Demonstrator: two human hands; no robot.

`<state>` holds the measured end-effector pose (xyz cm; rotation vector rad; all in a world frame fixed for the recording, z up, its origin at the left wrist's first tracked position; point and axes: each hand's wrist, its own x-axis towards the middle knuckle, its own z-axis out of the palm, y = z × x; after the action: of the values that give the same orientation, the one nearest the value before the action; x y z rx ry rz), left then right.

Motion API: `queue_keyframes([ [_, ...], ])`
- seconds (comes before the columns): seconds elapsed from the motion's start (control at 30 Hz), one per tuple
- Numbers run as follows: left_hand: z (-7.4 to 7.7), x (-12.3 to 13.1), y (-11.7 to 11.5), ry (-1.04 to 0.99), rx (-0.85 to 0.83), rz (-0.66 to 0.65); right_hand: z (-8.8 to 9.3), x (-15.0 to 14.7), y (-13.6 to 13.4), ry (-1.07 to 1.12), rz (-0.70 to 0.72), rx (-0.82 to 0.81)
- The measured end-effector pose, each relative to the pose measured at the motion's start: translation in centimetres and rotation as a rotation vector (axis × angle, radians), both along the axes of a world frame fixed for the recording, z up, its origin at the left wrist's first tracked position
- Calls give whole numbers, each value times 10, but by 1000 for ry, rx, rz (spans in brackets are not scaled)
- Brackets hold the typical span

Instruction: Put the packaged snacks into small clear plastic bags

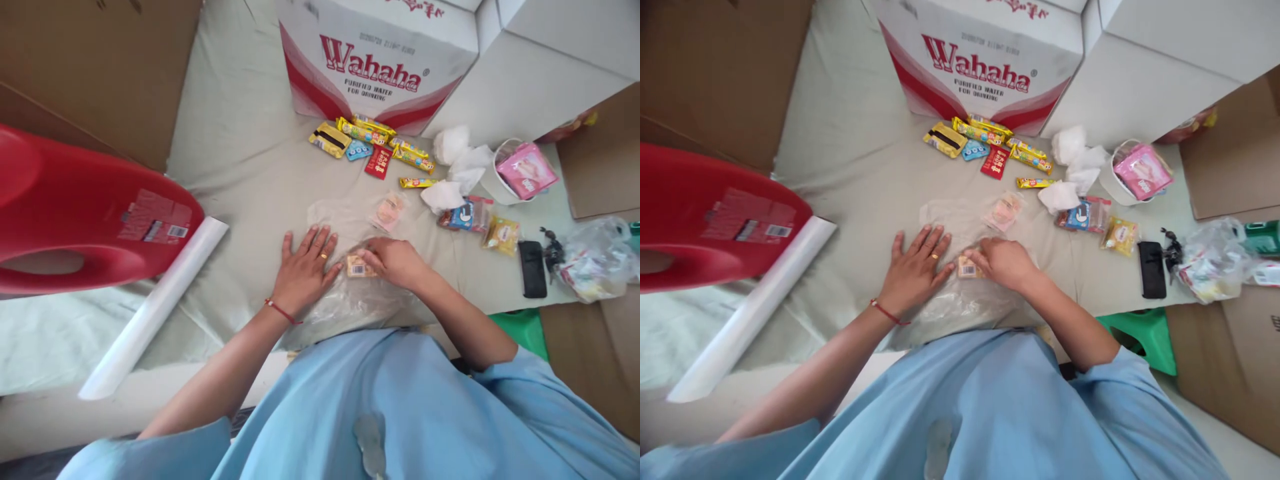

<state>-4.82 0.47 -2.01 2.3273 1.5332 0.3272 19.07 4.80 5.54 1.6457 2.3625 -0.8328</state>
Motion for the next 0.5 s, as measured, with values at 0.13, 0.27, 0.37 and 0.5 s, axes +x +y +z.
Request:
queue_keyframes([
  [0.13, -2, 0, 0, 3, 2, -6, 1, 14, -3, -83, 5, 263],
  [0.27, -3, -1, 0, 3, 16, -1, -18, 29, -11, 99, 297, 236],
  [0.37, -1, -1, -1, 1, 18, 0, -30, 31, -18, 160, 260, 277],
  [0.5, -1, 0, 0, -16, 10, -11, -35, 29, -23, 220, 183, 331],
])
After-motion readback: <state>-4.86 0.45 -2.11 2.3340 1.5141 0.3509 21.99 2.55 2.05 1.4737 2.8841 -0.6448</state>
